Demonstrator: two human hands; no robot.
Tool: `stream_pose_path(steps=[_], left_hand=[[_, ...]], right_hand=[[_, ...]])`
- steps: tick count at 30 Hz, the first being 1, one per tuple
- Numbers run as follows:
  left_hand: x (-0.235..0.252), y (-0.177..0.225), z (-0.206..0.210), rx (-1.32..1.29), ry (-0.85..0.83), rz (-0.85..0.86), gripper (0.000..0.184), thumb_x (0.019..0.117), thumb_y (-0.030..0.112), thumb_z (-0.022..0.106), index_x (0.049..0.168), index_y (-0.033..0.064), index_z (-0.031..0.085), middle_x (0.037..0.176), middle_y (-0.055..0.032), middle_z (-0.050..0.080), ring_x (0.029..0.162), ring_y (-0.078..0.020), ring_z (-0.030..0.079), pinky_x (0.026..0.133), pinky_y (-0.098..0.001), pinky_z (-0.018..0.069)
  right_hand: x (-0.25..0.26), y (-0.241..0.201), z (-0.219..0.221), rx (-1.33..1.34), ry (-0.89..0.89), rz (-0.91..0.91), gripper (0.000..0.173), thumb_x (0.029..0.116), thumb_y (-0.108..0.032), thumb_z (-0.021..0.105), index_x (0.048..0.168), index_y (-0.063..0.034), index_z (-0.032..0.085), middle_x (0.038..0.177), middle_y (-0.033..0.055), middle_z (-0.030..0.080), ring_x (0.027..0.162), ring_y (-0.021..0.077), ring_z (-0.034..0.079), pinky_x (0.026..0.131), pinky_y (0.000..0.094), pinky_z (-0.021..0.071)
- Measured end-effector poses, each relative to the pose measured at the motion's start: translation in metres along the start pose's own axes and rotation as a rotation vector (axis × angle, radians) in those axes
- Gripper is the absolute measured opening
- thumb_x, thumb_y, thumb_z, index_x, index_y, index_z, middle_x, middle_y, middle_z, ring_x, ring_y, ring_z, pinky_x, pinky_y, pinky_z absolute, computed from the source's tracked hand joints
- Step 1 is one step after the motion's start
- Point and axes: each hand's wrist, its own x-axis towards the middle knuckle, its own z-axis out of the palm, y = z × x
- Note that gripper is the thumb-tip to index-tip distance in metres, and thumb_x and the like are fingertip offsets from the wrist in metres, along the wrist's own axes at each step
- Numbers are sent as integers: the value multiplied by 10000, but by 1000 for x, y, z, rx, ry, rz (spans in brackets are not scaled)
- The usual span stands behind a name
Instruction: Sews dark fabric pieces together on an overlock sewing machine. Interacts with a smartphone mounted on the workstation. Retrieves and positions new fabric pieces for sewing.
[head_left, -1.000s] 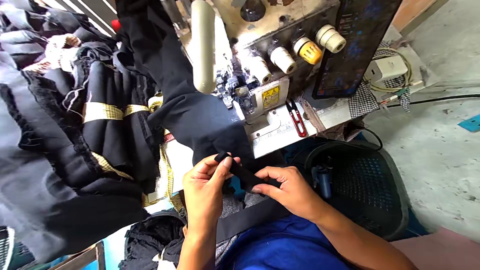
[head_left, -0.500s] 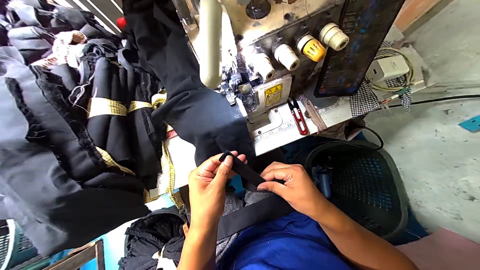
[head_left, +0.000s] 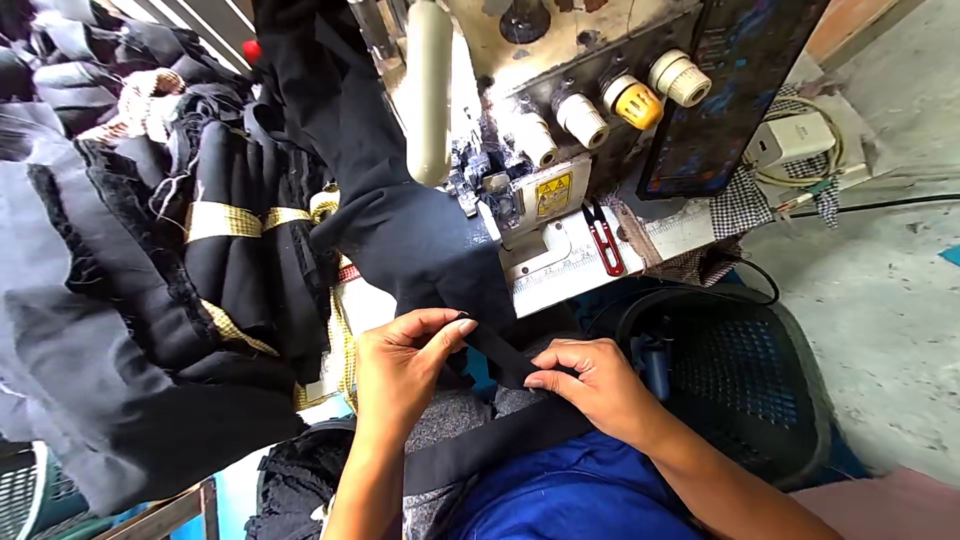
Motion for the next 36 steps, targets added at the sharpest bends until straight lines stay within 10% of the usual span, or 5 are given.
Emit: stream_pose_path(steps=[7, 13, 17, 36], left_hand=[[62, 38, -28, 231, -186, 308, 85, 901, 231, 779, 945, 158, 779, 959, 62, 724, 810, -33, 673, 677, -197, 568], [127, 23, -20, 405, -105, 320, 196, 830, 286, 842, 863, 154, 701, 751, 82, 668, 607, 10, 564, 554, -188, 460], [108, 12, -23, 479, -93, 360, 153, 864, 265, 804, 896, 128, 741, 852, 73, 693, 731, 21, 614, 672, -178, 516], [100, 21, -16, 533, -24, 347, 142, 885, 249, 787, 905, 119, 732, 848, 59, 670, 686, 40, 574, 597, -131, 460]], right_hand=[[25, -28, 12, 128, 105, -104, 175, 971, -165, 709, 901, -14, 760, 836, 12, 742, 795, 21, 688, 744, 188, 582], [76, -9, 34, 148, 216, 67, 488, 958, -174, 726, 1386, -2, 566, 795, -4, 707, 687, 63, 664, 677, 227, 584], [61, -4, 23, 125, 127, 87, 192, 971, -186, 694, 1058, -20, 738, 868, 2, 743, 766, 28, 697, 718, 197, 597], [46, -5, 21, 160, 164, 135, 143, 959, -175, 724, 958, -35, 753, 828, -2, 765, 727, 41, 718, 669, 193, 605]])
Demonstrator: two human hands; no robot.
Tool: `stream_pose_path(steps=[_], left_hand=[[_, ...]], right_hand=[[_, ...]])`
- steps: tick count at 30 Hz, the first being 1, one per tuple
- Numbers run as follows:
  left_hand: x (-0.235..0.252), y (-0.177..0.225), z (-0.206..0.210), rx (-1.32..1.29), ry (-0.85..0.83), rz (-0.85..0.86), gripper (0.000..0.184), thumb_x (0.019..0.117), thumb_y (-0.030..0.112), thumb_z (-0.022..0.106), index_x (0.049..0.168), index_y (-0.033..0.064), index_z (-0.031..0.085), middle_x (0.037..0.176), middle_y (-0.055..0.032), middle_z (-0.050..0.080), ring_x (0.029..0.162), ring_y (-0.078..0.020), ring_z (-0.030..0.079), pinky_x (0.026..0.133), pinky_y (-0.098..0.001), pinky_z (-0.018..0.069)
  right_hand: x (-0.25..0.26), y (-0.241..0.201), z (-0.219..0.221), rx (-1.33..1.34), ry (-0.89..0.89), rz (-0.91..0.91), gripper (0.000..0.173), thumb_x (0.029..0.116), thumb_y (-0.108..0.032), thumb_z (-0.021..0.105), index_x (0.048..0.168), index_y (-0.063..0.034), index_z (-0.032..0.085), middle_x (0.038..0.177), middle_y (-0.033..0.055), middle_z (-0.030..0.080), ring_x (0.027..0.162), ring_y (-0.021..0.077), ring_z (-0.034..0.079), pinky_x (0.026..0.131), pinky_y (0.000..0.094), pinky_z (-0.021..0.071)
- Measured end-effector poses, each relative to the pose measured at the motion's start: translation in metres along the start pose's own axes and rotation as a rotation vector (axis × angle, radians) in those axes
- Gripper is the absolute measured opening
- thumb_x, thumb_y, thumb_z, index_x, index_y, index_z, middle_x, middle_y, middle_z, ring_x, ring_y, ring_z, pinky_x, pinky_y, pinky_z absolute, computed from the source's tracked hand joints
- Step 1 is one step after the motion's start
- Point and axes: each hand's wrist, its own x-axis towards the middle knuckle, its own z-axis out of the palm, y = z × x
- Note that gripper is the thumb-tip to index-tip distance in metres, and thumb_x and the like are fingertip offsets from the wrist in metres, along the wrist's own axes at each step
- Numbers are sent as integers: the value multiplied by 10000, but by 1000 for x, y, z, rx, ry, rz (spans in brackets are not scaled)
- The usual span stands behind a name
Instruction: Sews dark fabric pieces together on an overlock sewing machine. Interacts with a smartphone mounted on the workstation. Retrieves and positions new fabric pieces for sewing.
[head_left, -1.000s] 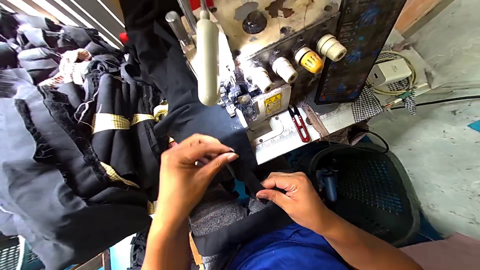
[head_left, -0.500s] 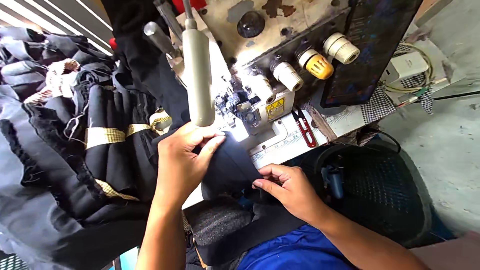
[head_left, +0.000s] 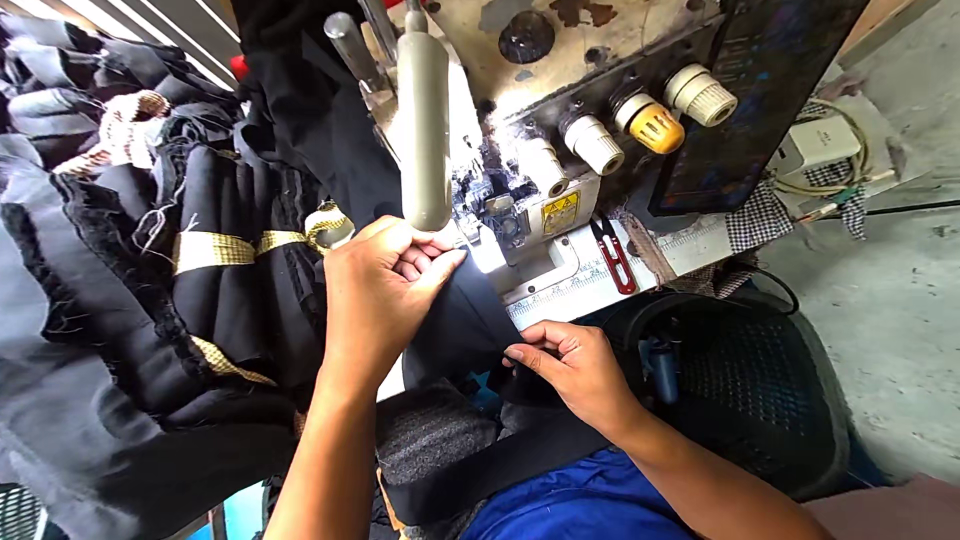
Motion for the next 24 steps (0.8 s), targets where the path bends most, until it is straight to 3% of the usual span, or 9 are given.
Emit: stream_pose_path(steps=[2, 5, 8, 10, 15, 24], left_hand=[[-8, 7, 4, 73, 73, 6, 136, 898, 242, 780, 917, 110, 748, 910, 9, 664, 760, -26, 600, 661, -192, 489], [-35, 23, 18, 241, 164, 73, 166, 966, 208, 719, 1031, 71, 788, 1000, -107, 693, 929, -204, 662, 796, -347, 543], [-55, 27, 36, 315, 191, 67, 291, 989, 287, 673, 1184, 95, 772, 1165, -113, 709, 1136, -261, 631, 959, -401, 498], [-54, 25, 42, 296, 200, 44, 325, 994, 302, 657, 1222, 93, 758, 1226, -125, 690, 1202, -271, 597, 1015, -405, 465], [-34, 19, 42, 252, 193, 31, 300, 1001, 291, 639, 1183, 97, 776, 1232, -138, 687, 1210, -280, 590, 1012, -406, 460], [-38, 17, 39, 300, 105, 54, 382, 1044, 301, 539, 1323, 100, 704, 1333, -138, 644, 1284, -296, 548, 1065, -414, 429]], right_hand=[[0, 4, -1, -72, 27, -59, 148, 949, -192, 739, 952, -46, 761, 830, -11, 761, 749, 25, 713, 691, 185, 603], [-6, 7, -6, -175, 57, -181, 169, 911, -243, 787, 906, -74, 791, 914, 9, 698, 884, 44, 644, 786, 184, 547], [-6, 0, -12, -55, -4, -202, 154, 912, -178, 784, 880, -32, 750, 1079, 92, 703, 1046, 112, 664, 881, 230, 579], [-2, -4, -11, 59, -70, -196, 129, 937, -109, 734, 900, 10, 703, 1143, 147, 704, 1111, 156, 677, 925, 274, 590], [10, -9, -6, 86, -70, -139, 99, 975, -87, 671, 969, 12, 669, 870, 30, 709, 791, 32, 676, 709, 186, 578], [4, -10, -3, 44, -40, -96, 133, 974, -92, 678, 1039, 23, 689, 894, 28, 749, 803, 33, 706, 744, 198, 605]])
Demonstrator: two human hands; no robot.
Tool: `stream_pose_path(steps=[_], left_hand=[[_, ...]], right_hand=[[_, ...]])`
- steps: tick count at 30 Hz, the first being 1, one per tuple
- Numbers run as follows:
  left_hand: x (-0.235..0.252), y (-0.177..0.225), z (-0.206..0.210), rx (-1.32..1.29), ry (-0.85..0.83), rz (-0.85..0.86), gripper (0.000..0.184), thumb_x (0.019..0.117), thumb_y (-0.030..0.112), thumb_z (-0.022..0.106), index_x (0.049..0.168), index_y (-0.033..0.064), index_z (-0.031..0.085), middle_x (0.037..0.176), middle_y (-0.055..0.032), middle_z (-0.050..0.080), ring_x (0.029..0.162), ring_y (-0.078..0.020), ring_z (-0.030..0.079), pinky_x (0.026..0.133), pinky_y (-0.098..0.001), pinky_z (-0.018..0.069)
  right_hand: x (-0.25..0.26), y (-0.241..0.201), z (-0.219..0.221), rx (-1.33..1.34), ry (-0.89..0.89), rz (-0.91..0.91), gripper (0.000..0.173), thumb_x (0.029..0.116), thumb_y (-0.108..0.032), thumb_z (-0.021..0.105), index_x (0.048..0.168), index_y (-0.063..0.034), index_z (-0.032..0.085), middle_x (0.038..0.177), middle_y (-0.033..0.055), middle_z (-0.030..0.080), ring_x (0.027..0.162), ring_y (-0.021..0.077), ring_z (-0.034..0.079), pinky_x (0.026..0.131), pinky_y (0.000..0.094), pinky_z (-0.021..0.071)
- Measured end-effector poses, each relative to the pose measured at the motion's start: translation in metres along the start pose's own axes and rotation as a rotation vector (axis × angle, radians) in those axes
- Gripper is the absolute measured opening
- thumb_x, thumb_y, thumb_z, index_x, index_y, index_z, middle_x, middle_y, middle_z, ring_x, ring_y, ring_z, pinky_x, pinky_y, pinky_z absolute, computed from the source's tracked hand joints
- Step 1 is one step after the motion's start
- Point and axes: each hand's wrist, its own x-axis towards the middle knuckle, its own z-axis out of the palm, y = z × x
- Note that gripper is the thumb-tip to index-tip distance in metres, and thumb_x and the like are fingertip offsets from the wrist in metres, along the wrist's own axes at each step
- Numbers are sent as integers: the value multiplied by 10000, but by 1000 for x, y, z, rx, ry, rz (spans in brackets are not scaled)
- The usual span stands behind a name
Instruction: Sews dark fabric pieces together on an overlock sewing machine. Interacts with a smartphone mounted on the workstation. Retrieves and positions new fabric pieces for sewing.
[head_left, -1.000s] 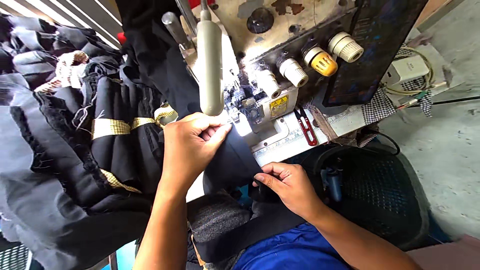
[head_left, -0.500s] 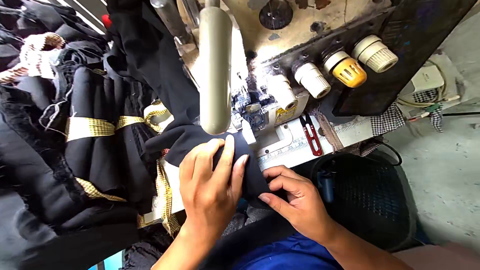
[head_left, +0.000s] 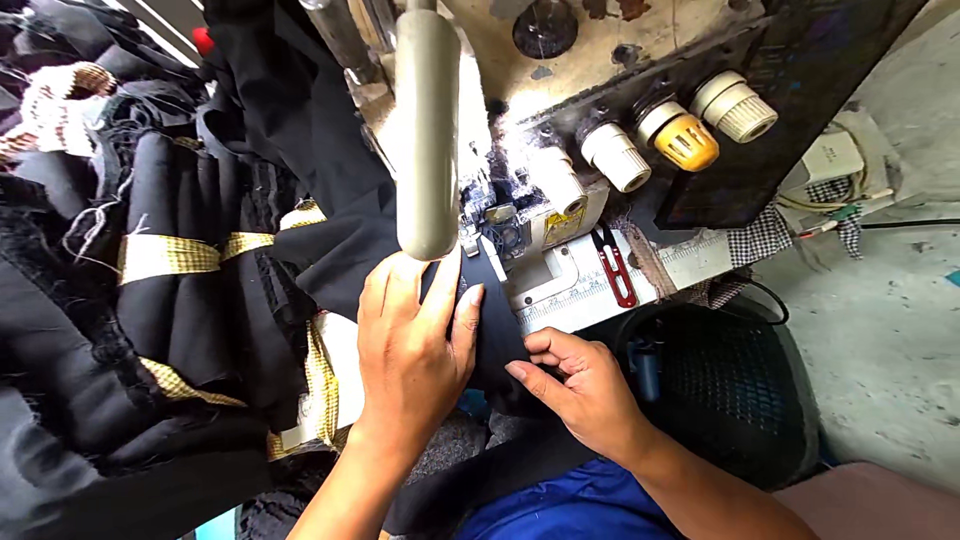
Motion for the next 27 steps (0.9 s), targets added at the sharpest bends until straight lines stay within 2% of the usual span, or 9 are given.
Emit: stream_pose_path(steps=[5, 11, 14, 17, 18, 20, 21, 24, 27], left_hand=[[8, -4, -2, 20, -51, 15, 420, 1061, 298, 477, 1368, 83, 666, 1375, -143, 618, 1304, -309, 533, 1077, -429, 424], [23, -25, -3, -74, -85, 69, 401, 1045, 305, 505, 1288, 59, 709, 1359, -148, 622, 1286, -312, 544, 1060, -462, 434], [14, -37, -10, -150, -37, 19, 417, 1055, 311, 496, 1353, 70, 661, 1436, -125, 597, 1375, -275, 521, 1158, -487, 398], [-23, -48, -11, -287, 225, -143, 515, 1052, 271, 518, 1411, -99, 511, 1458, -285, 515, 1387, -346, 492, 1153, -472, 419], [-36, -53, -8, -354, 283, -207, 535, 1057, 236, 491, 1416, -158, 444, 1441, -316, 498, 1363, -319, 509, 1133, -421, 439], [-61, -64, -1, -466, 263, -305, 573, 1075, 231, 397, 1450, -195, 324, 1350, -252, 537, 1236, -161, 566, 1051, -298, 477], [-73, -72, 3, -516, 221, -319, 572, 1089, 254, 352, 1454, -186, 323, 1292, -198, 575, 1165, -97, 586, 1015, -269, 489], [-93, -87, 9, -694, 177, -295, 536, 1113, 352, 336, 1420, -72, 452, 1147, 31, 685, 1013, 10, 648, 940, -218, 540], [-92, -85, 8, -726, 137, -303, 577, 1097, 365, 357, 1427, -103, 427, 1205, 15, 672, 1023, 37, 643, 940, -187, 536]], right_hand=[[8, -2, 3, -29, 3, -7, 147, 985, -120, 672, 1045, 13, 694, 900, 29, 747, 816, 37, 707, 763, 211, 605], [26, 11, 8, -87, 6, -86, 152, 991, -130, 664, 1040, 9, 701, 902, 36, 746, 818, 42, 706, 769, 226, 602], [30, 21, 11, -153, 23, -128, 161, 990, -154, 666, 1029, -4, 709, 871, 42, 739, 776, 48, 698, 713, 229, 595], [27, 18, 3, -125, -8, -120, 164, 987, -128, 655, 1064, 6, 708, 927, 64, 741, 814, 64, 709, 736, 235, 606], [26, 15, -4, -90, -23, -130, 182, 991, -111, 648, 1098, 23, 707, 983, 80, 745, 862, 75, 719, 776, 244, 615], [23, 9, -25, -43, 18, -196, 204, 1009, -99, 621, 1131, 42, 705, 1048, 95, 751, 921, 107, 731, 817, 283, 629], [21, 5, -39, -49, 92, -242, 200, 1018, -101, 604, 1111, 41, 711, 1029, 86, 757, 910, 112, 732, 810, 295, 631], [26, -12, -92, -109, 437, -337, 185, 1040, -148, 570, 1071, -47, 722, 930, 21, 754, 829, 106, 722, 775, 321, 626], [48, -24, -146, -214, 685, -435, 186, 1055, -147, 542, 1182, -83, 662, 1013, -4, 687, 874, 107, 678, 804, 326, 602]])
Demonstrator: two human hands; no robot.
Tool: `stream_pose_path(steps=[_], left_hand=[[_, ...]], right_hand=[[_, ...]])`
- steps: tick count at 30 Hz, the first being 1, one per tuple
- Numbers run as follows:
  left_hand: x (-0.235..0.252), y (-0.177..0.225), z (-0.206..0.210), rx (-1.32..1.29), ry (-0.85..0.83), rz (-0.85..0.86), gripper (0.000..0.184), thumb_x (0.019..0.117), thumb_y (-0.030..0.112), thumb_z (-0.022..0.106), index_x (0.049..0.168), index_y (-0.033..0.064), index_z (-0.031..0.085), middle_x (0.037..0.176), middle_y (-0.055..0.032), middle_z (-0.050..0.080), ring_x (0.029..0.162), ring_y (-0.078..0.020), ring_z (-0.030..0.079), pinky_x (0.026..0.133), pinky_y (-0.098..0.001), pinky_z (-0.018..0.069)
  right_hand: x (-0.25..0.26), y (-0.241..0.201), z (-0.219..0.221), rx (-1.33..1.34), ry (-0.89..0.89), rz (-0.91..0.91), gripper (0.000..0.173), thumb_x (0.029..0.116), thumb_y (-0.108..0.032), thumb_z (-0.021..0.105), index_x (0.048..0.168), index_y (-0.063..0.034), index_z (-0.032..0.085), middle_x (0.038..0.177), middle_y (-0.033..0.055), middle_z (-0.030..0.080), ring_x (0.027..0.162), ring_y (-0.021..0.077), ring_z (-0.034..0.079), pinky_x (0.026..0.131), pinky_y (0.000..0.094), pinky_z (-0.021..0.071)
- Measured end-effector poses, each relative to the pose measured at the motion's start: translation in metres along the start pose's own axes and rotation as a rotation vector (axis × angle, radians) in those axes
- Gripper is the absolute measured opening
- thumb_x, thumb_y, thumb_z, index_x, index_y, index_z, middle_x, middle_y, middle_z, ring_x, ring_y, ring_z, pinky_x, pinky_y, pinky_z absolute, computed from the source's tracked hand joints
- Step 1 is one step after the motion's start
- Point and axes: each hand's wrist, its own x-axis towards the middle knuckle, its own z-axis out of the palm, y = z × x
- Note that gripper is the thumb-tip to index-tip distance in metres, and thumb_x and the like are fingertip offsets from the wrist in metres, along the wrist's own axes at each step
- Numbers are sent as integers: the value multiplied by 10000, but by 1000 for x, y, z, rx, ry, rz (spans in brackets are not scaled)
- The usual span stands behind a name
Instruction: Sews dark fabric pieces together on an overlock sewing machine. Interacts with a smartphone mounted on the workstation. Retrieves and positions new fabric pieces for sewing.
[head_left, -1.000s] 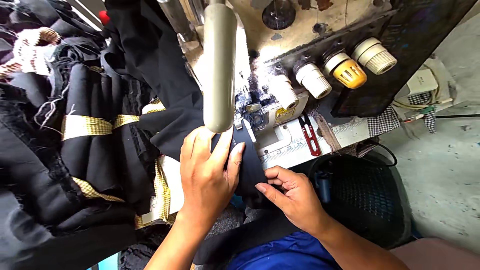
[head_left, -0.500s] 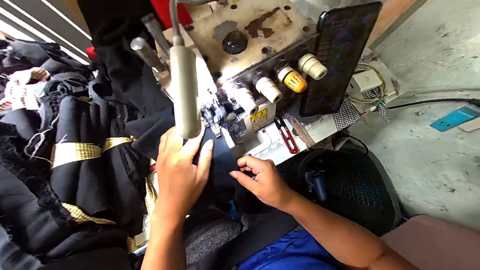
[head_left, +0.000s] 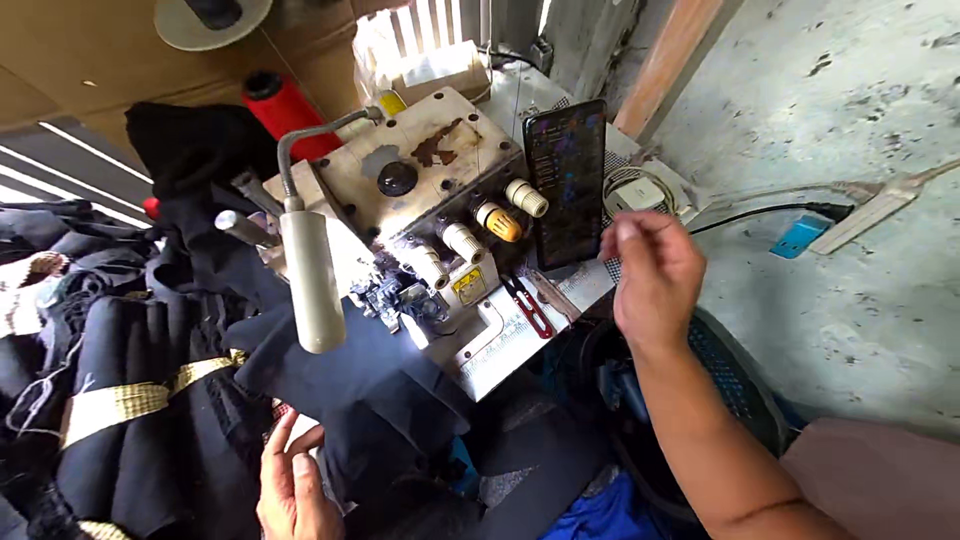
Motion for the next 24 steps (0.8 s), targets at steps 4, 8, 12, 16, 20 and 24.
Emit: stream_pose_path(steps=[4, 8, 12, 16, 20, 24], left_hand=[[1, 9, 6, -18, -3, 0, 607, 1083, 369, 428, 1442, -119, 396, 1255, 5, 664, 1035, 47, 650, 937, -175, 546], [0, 12, 8, -90, 20, -14, 489, 1061, 203, 455, 1438, -102, 401, 1185, 51, 706, 989, 33, 685, 893, -177, 577], [-3, 12, 6, -70, 3, -14, 467, 1044, 170, 466, 1431, -92, 437, 1237, 29, 686, 993, 26, 682, 893, -182, 577], [-3, 15, 9, -54, -1, -24, 510, 1042, 197, 475, 1450, -102, 408, 1274, 1, 668, 995, 38, 675, 885, -172, 574], [-4, 19, 9, -118, -35, -40, 696, 1009, 265, 565, 1529, -94, 273, 1415, -44, 577, 1033, 15, 670, 901, -181, 573], [-14, 25, 7, -184, -69, -66, 935, 869, 121, 750, 1575, -78, 170, 1557, -91, 453, 1191, -28, 632, 984, -218, 561]], right_hand=[[52, 10, -2, -112, 14, 20, 296, 1066, -176, 514, 1254, 5, 655, 1131, 90, 700, 1012, 135, 678, 911, 336, 573], [69, 10, 6, -97, 20, 32, 218, 1045, -199, 580, 1123, -36, 703, 935, 22, 702, 824, 80, 657, 774, 278, 564], [77, 7, 9, -109, 18, 51, 196, 1030, -228, 613, 1070, -61, 706, 877, -5, 688, 762, 59, 629, 728, 252, 538], [83, 5, 10, -177, 32, 49, 200, 1003, -269, 658, 992, -76, 708, 781, -28, 660, 655, 35, 585, 623, 223, 498], [81, 4, 12, -243, 75, 42, 213, 982, -293, 692, 1029, -86, 706, 836, -7, 690, 691, 53, 624, 633, 234, 524], [26, -16, 22, -246, 34, -76, 266, 1037, -223, 581, 1201, -14, 606, 1070, 115, 632, 895, 168, 641, 731, 338, 564]])
